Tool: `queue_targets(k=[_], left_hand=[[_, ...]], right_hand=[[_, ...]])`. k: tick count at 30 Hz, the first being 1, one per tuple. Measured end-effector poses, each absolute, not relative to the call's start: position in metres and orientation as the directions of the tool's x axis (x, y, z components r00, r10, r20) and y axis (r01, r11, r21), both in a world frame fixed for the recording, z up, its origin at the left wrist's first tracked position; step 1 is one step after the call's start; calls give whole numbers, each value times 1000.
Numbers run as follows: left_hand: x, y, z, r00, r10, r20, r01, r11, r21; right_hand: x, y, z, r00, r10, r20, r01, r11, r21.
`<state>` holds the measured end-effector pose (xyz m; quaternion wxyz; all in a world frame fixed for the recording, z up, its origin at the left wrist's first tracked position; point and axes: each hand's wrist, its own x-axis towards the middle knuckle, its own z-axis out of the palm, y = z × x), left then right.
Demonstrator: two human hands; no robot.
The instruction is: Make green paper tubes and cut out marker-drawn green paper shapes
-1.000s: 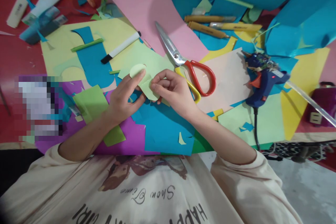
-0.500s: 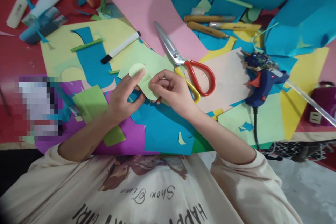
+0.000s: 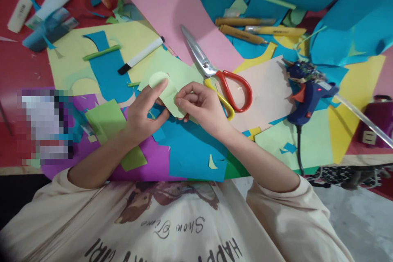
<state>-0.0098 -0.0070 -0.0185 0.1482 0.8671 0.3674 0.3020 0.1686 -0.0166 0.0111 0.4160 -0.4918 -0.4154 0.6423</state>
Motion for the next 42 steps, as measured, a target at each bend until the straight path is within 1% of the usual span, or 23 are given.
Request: queue_targets(k=[6,10,14,23,25,27,29,31,33,34,38,42], left_hand=[[-9,-6,-18,534,719,445,524,-694,493],[-9,-6,-19,541,720,434,542,-693,475],[-9,-6,-18,540,720,437,527,-694,491],[-8,-5,-18,538,682,496,461,-731,504],[-9,-6,-19,536,683,497,395,-723,567],[-11,-7,-20,499,731,465,310,-652,692],[-12,-8,-20,401,822,405,264,-527,808],[-12,-6,-20,254,904,344,251,-405,879],[-11,-3,-18,167,942,290,235,-323,917],[-10,-1,-17,169,950,261,226,-295,928],[-8,2,-11,307,937,168,235,-246,940],[-6,-2,-8,353,925,140,296,-253,921]], right_hand=[[169,-17,11,-173,944,-281,-124,-304,-945],[169,-16,11,-164,943,-291,-123,-312,-942],[169,-16,11,-158,941,-298,-136,-320,-938],[170,-16,8,-174,953,-248,-129,-272,-954],[171,-17,7,-177,960,-216,-108,-238,-965],[171,-18,5,-163,973,-165,-77,-180,-981],[172,-19,4,-148,983,-111,-36,-118,-992],[172,-20,3,-153,986,-65,7,-65,-998],[172,-21,2,-175,985,-14,49,-5,-999],[172,-22,1,-185,983,13,71,26,-997],[172,-24,1,-203,975,87,161,121,-980],[173,-25,1,-226,966,125,247,181,-952]])
